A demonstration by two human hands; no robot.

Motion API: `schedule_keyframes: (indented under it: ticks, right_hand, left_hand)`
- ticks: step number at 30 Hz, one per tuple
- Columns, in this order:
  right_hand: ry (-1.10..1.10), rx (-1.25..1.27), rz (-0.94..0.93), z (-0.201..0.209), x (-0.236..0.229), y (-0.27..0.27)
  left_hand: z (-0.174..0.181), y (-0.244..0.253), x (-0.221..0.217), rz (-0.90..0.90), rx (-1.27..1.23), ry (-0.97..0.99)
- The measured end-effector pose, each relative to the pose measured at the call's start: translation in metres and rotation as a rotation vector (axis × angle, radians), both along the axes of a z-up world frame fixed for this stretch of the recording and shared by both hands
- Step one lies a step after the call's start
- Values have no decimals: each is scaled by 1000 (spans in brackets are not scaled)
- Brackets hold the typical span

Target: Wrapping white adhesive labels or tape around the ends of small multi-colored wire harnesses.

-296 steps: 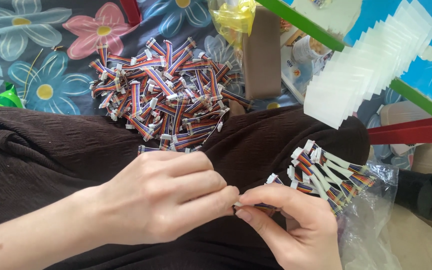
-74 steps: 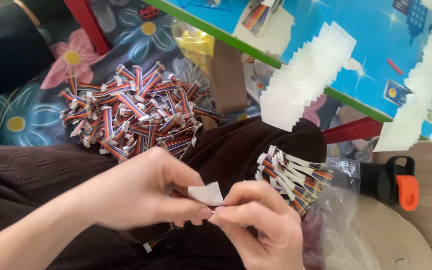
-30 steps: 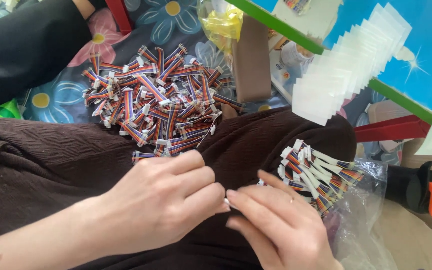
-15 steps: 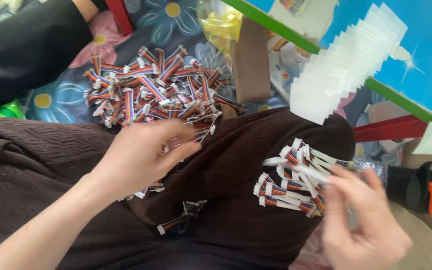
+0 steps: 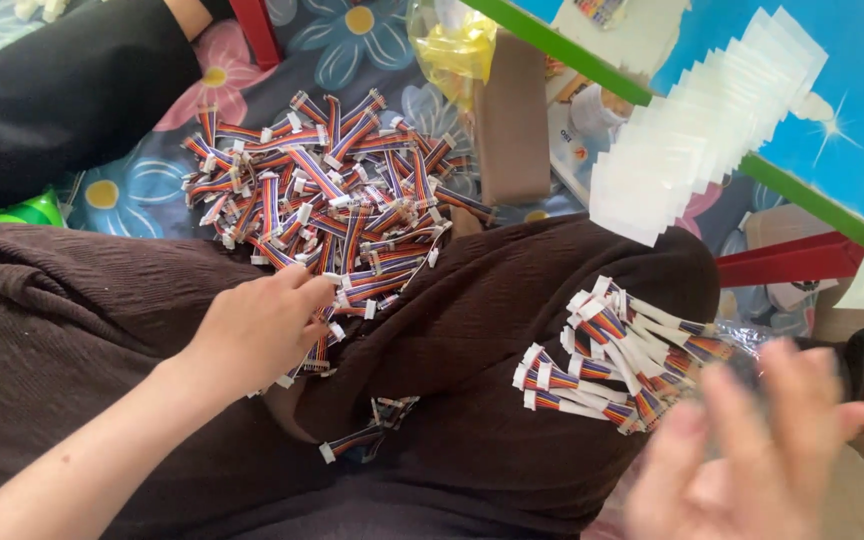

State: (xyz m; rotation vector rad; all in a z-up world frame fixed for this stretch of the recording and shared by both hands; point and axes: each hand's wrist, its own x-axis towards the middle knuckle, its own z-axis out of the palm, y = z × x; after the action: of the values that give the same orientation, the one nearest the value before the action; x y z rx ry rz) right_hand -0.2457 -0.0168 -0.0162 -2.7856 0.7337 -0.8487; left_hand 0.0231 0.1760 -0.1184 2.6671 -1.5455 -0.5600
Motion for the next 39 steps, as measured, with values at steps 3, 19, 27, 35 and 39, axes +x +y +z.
schedule_keyframes:
  ticks: [3, 19, 27, 35, 39]
  right_hand:
    - [108, -52, 78, 16, 31, 37]
    - [-279, 2053, 4, -21, 91, 51]
    - [-97, 2092, 302, -4, 82, 33]
    - [127, 1797, 362, 35, 67, 1]
    - [-343, 970, 46, 43, 67, -11]
  left_hand:
    - [-7, 8, 0, -4, 39, -29]
    - [114, -24, -34, -616, -992, 231]
    - [108, -32, -34, 185, -751, 1785]
    - [128, -61, -39, -151, -885, 1268]
    - [135, -105, -27, -220, -1017, 919]
